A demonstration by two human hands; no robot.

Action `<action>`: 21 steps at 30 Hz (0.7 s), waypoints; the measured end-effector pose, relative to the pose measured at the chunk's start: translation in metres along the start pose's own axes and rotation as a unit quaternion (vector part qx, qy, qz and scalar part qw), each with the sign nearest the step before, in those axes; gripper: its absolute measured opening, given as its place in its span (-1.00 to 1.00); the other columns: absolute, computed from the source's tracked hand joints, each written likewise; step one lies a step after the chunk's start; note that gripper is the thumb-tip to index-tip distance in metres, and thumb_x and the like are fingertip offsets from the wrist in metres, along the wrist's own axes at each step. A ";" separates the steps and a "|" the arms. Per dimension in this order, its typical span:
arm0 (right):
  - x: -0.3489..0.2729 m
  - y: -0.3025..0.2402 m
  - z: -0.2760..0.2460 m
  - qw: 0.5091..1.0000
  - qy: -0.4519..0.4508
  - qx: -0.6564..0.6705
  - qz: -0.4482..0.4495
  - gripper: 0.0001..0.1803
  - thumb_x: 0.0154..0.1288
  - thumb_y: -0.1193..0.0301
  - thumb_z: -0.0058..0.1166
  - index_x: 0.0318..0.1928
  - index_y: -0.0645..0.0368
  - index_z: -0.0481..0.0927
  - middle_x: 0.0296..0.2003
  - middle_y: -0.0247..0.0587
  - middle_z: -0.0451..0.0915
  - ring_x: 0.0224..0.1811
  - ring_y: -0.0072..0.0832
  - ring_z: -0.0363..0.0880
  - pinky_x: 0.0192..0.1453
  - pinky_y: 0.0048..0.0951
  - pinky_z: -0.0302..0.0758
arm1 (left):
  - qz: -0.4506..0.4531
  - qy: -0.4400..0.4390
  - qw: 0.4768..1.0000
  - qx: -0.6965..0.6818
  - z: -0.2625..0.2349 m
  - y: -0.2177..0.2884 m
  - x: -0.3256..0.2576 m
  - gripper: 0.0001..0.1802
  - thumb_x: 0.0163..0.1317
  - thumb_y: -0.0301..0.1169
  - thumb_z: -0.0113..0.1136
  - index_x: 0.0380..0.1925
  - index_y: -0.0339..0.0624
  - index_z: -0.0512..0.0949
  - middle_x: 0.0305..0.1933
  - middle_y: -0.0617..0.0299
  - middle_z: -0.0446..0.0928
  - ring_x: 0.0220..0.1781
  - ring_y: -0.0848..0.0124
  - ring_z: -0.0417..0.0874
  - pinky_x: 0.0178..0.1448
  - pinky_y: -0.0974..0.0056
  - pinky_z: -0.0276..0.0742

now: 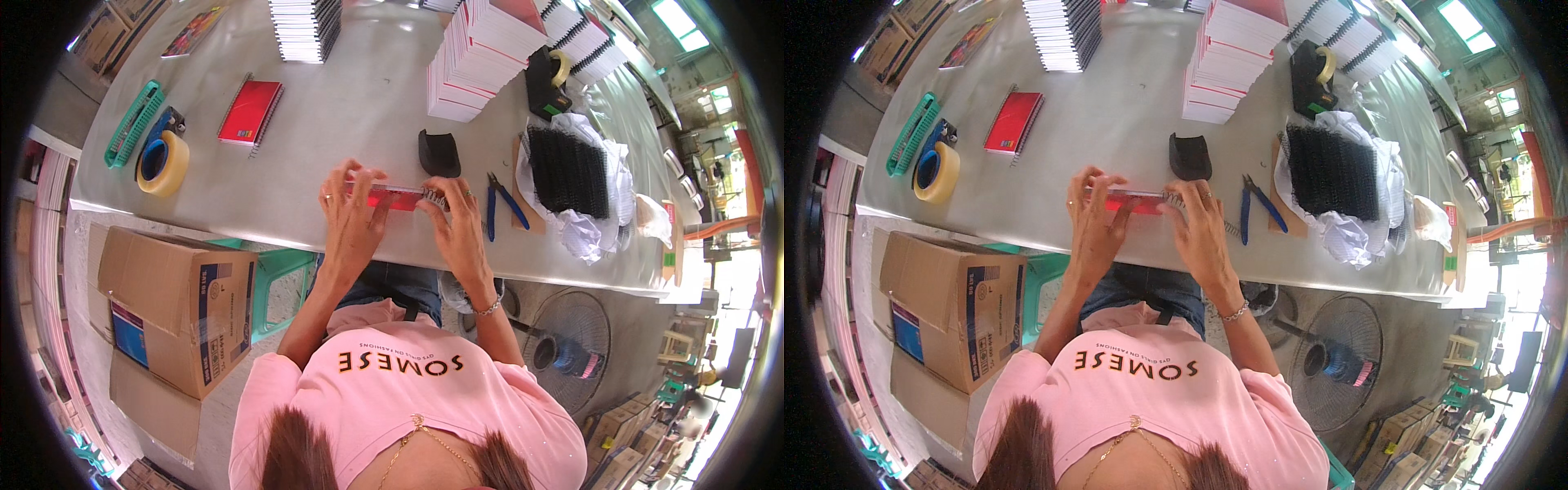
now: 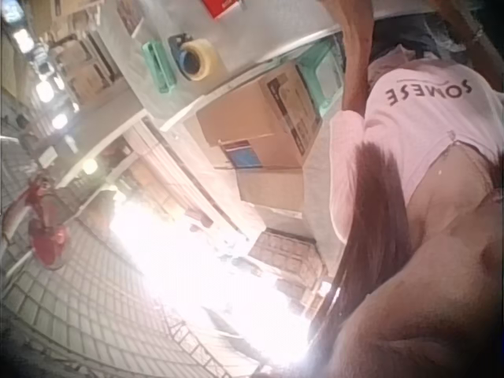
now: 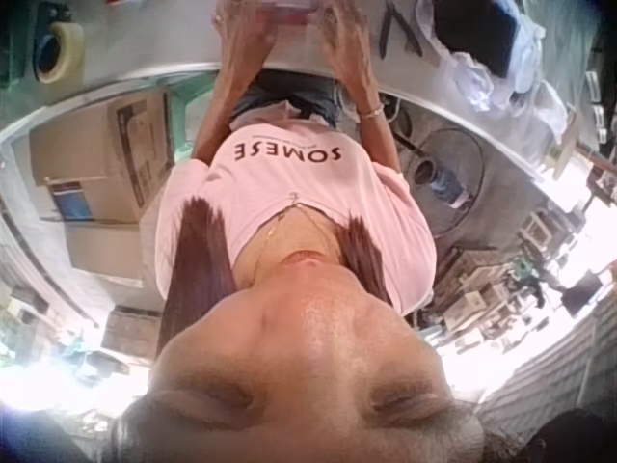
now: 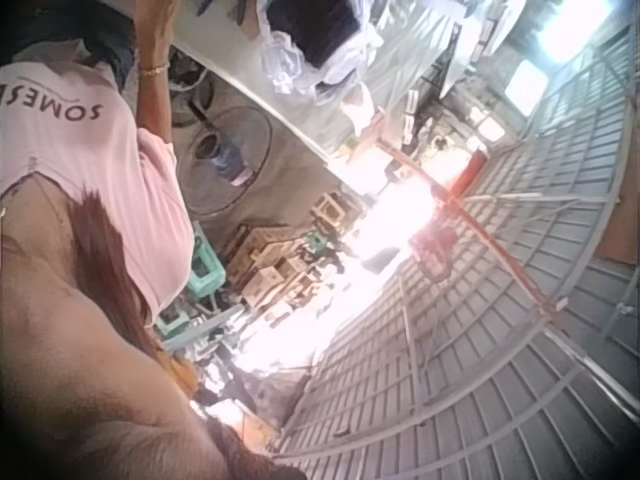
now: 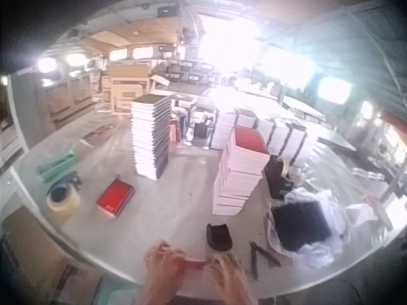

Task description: The person trims the excess wire from spiral-bound notebooks using pliers, then folds the wire ends inward by hand and stacks the finished notebooks.

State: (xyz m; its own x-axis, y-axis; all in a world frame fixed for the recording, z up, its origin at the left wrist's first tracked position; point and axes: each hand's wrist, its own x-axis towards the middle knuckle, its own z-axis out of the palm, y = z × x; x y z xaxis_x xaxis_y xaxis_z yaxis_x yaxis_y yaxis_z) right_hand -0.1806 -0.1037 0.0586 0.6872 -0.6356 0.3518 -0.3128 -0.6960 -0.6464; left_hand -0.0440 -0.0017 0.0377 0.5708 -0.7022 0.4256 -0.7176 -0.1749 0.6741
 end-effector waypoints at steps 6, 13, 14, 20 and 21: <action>0.003 0.001 0.002 0.998 0.036 -0.040 -0.025 -0.87 0.27 0.53 0.07 -0.17 0.17 0.55 -0.24 -0.20 0.53 -0.11 -0.19 0.47 0.03 -0.20 0.26 | -0.007 0.110 0.991 -0.080 0.007 -0.004 0.003 -0.24 -0.09 -0.44 0.54 0.13 -0.13 0.34 0.17 -0.09 0.28 0.30 0.01 0.23 0.34 -0.02 0.18; 0.009 0.006 -0.009 0.995 -0.096 0.016 -0.005 -0.89 0.29 0.55 0.02 -0.18 0.22 0.56 -0.20 -0.14 0.52 -0.06 -0.17 0.47 0.08 -0.18 0.28 | -0.014 0.046 0.993 -0.109 0.015 -0.030 -0.004 -0.34 -0.07 -0.38 0.54 -0.02 -0.23 0.35 0.00 0.05 0.32 0.10 0.07 0.32 0.21 0.09 0.30; 0.013 0.013 -0.012 0.995 -0.094 0.043 -0.013 -0.86 0.28 0.55 0.04 -0.15 0.22 0.56 -0.19 -0.13 0.52 -0.06 -0.17 0.48 0.09 -0.22 0.30 | -0.010 0.037 0.992 -0.122 0.014 -0.032 -0.003 -0.36 -0.07 -0.37 0.54 -0.05 -0.24 0.35 -0.04 0.06 0.32 0.06 0.08 0.34 0.19 0.09 0.31; 0.034 0.067 -0.019 0.999 -0.038 -0.013 0.005 -0.73 0.16 0.65 0.14 -0.10 0.21 0.61 -0.02 -0.11 0.45 -0.04 -0.18 0.48 0.14 -0.26 0.37 | 0.048 -0.043 0.987 -0.147 -0.004 -0.032 0.014 -0.35 -0.09 -0.44 0.53 -0.06 -0.23 0.30 -0.11 0.08 0.28 0.00 0.11 0.33 0.15 0.13 0.32; 0.033 0.076 -0.021 0.994 -0.081 0.033 0.060 -0.72 0.12 0.65 0.18 -0.11 0.20 0.62 0.03 -0.11 0.42 0.00 -0.19 0.46 0.15 -0.27 0.37 | 0.056 -0.041 0.987 -0.142 -0.006 -0.033 0.016 -0.34 -0.10 -0.45 0.53 -0.06 -0.23 0.29 -0.11 0.08 0.27 -0.01 0.11 0.32 0.15 0.13 0.31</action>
State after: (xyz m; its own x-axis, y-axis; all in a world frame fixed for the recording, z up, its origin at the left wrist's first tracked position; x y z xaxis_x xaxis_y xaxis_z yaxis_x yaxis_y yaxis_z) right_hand -0.1954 -0.1847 0.0348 0.7467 -0.6458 0.1592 -0.3583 -0.5922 -0.7218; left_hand -0.0087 -0.0027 0.0258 0.4523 -0.7616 0.4641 -0.6260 0.0995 0.7734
